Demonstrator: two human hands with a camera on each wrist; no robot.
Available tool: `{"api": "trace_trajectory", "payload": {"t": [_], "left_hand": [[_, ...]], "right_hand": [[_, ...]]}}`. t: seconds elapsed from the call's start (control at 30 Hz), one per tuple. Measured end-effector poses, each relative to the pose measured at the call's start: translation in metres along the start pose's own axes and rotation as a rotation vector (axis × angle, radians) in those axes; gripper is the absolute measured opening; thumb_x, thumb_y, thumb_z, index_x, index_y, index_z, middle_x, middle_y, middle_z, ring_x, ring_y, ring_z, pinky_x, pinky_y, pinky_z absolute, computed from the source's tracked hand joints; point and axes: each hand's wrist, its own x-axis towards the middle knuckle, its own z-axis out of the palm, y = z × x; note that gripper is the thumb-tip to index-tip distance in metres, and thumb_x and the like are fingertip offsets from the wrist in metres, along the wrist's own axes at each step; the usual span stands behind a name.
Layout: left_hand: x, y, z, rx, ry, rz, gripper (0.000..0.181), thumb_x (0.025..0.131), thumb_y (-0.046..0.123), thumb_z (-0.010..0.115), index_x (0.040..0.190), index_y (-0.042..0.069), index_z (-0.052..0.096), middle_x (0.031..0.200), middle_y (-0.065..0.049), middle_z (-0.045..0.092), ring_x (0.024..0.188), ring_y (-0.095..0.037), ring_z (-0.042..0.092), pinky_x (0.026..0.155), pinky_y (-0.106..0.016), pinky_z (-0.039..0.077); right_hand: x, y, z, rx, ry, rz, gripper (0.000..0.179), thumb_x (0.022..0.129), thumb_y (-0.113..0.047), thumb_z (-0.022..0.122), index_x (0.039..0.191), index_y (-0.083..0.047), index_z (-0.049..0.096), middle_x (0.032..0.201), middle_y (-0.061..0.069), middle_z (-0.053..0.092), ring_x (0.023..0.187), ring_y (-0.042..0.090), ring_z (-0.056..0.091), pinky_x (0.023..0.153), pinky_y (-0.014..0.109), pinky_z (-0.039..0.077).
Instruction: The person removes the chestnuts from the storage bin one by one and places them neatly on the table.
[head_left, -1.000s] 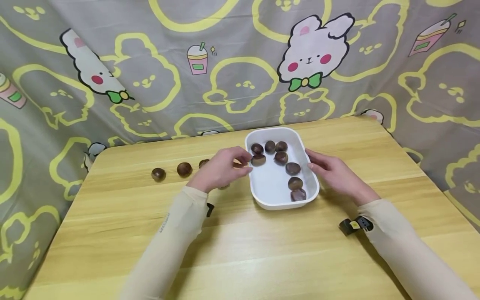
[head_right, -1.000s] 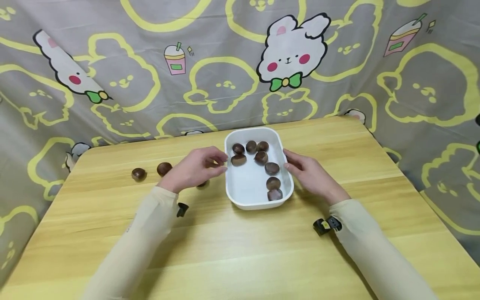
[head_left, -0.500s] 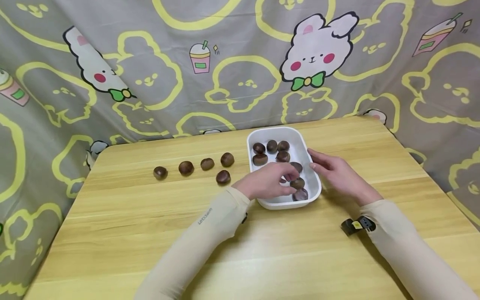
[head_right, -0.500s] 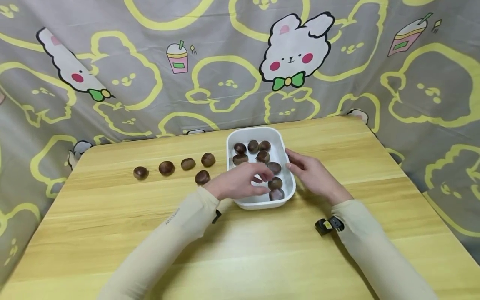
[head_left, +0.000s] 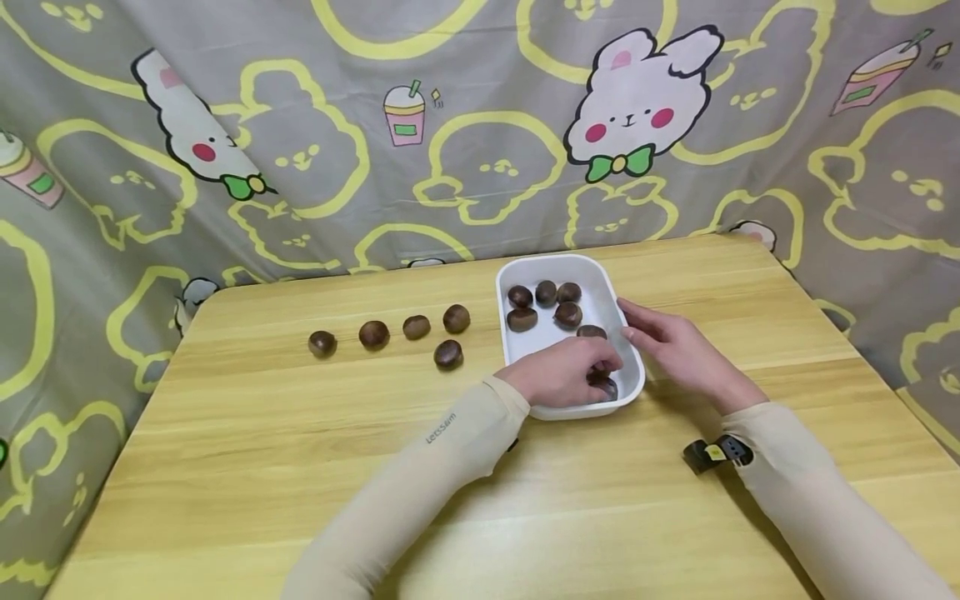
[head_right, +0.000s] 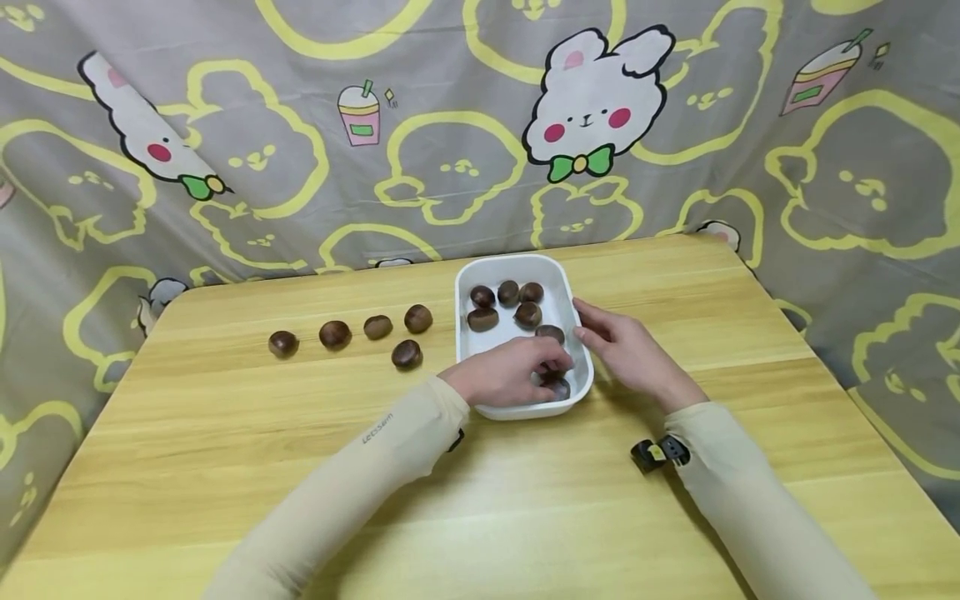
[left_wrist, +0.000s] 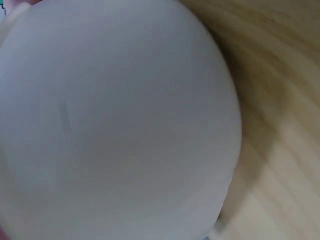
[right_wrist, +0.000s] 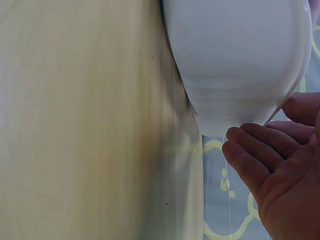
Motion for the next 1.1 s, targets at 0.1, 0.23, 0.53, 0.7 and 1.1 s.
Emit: {"api": "trace_trajectory", "payload": {"t": [0.1,0.23,0.53,0.7,1.1], "left_hand": [[0.0035,-0.0003,0.0025,0.02,0.001,0.0,0.023,0.088,0.01,0.073,0.109,0.004,0.067,0.103,-0.002,0.064,0.093,-0.01,0.056,0.084,-0.013,0.039],[0.0058,-0.0009,0.0039,0.038,-0.015,-0.011,0.019,0.089,0.01,0.073,0.107,0.006,0.068,0.101,0.001,0.065,0.093,-0.008,0.057,0.084,-0.012,0.038],[0.0059,-0.0029,0.005,0.105,-0.061,0.009,0.013,0.09,0.009,0.07,0.103,0.008,0.07,0.097,0.004,0.064,0.09,-0.008,0.056,0.082,-0.012,0.038],[0.0044,-0.0029,0.0049,0.145,-0.073,-0.016,0.012,0.089,0.008,0.07,0.101,0.01,0.072,0.093,0.006,0.062,0.089,-0.009,0.055,0.081,-0.013,0.039],[0.0009,-0.0037,0.006,0.097,-0.064,-0.071,0.012,0.086,0.013,0.076,0.098,0.01,0.073,0.095,0.004,0.061,0.087,-0.005,0.054,0.08,-0.012,0.039]], "right_hand": [[-0.0001,0.0007,0.0004,0.01,0.006,-0.003,0.053,0.104,-0.027,0.05,0.15,-0.003,0.038,0.148,0.017,0.041,0.135,0.034,0.037,0.108,0.052,0.029],[-0.0006,0.0011,0.0005,0.013,0.006,-0.001,0.053,0.104,-0.028,0.05,0.15,-0.004,0.038,0.149,0.016,0.041,0.135,0.033,0.037,0.108,0.052,0.029],[0.0008,0.0019,0.0002,0.002,0.008,-0.009,0.053,0.104,-0.029,0.05,0.15,-0.005,0.038,0.149,0.016,0.041,0.135,0.034,0.037,0.108,0.052,0.029],[0.0007,0.0022,0.0009,0.0,0.013,-0.024,0.052,0.104,-0.027,0.051,0.149,-0.003,0.039,0.148,0.017,0.042,0.134,0.033,0.038,0.108,0.051,0.03],[-0.0011,-0.0011,0.0011,0.014,0.021,-0.006,0.051,0.104,-0.026,0.051,0.149,-0.003,0.04,0.147,0.017,0.043,0.133,0.033,0.04,0.107,0.051,0.031]]}}
